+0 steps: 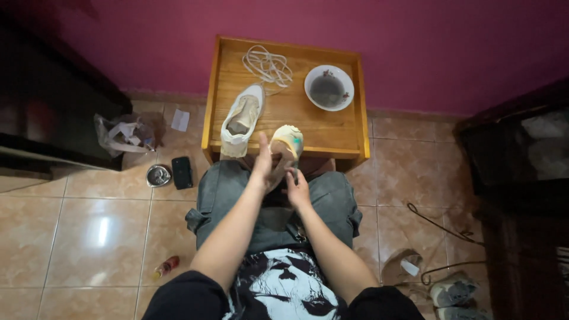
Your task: The person scrubs a white sneaker with a toothbrush, focusing on the sole, sides, and heel. They rotate the shoe to access different areas and continue scrubbing throughout the clip.
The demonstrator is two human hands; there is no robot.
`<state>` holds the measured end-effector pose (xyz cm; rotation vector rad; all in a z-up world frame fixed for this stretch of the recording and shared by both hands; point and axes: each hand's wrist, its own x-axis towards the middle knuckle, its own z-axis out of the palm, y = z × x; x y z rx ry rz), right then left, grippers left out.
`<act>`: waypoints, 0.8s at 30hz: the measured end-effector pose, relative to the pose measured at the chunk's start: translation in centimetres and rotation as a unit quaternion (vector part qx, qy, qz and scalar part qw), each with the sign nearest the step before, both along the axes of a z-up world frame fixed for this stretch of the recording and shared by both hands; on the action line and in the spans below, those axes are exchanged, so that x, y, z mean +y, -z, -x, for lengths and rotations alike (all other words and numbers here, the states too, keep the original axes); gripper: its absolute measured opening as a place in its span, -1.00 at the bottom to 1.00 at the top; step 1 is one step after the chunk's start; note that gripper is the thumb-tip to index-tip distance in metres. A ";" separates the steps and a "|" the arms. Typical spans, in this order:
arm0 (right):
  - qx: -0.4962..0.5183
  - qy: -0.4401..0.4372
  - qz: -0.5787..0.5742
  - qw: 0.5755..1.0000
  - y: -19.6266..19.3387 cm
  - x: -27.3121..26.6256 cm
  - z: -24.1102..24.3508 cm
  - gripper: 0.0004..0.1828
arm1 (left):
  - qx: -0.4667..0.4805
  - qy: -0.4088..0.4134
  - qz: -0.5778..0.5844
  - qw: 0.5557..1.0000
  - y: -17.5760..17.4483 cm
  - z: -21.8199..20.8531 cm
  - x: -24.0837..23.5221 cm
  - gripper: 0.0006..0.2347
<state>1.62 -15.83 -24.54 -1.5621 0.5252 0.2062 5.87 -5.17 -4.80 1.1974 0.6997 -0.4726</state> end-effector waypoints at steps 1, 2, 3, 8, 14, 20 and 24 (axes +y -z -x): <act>0.001 -0.002 0.000 1.000 -0.5 0.0 0.2 -0.78 | 0.001 -0.002 0.000 1.000 1.7 -0.2 1.1 -0.01; -0.017 0.008 0.016 1.000 -1.1 0.0 -0.3 -0.79 | 0.006 0.027 -0.019 0.999 3.4 -0.9 2.2 -0.07; -0.035 0.017 0.032 0.999 -1.7 0.0 -0.7 -0.79 | 0.010 0.056 -0.037 0.998 5.0 -1.6 3.3 -0.12; 0.015 0.102 -0.115 0.988 -3.4 -0.1 -2.1 -0.55 | 0.032 0.054 0.017 0.998 13.1 -3.1 3.1 -0.56; 0.085 0.087 -0.180 0.976 -2.5 -0.9 -3.1 -0.40 | -0.012 0.057 -0.008 0.998 15.4 -2.6 1.2 -0.62; 0.031 0.010 -0.099 0.995 -2.4 -1.7 -2.2 -0.47 | -0.046 0.095 -0.042 0.994 17.9 0.6 1.5 -0.43; -0.128 -0.041 0.017 0.991 -6.1 -2.4 -2.1 -0.39 | -0.111 -0.018 0.116 0.987 11.9 2.8 2.9 -0.52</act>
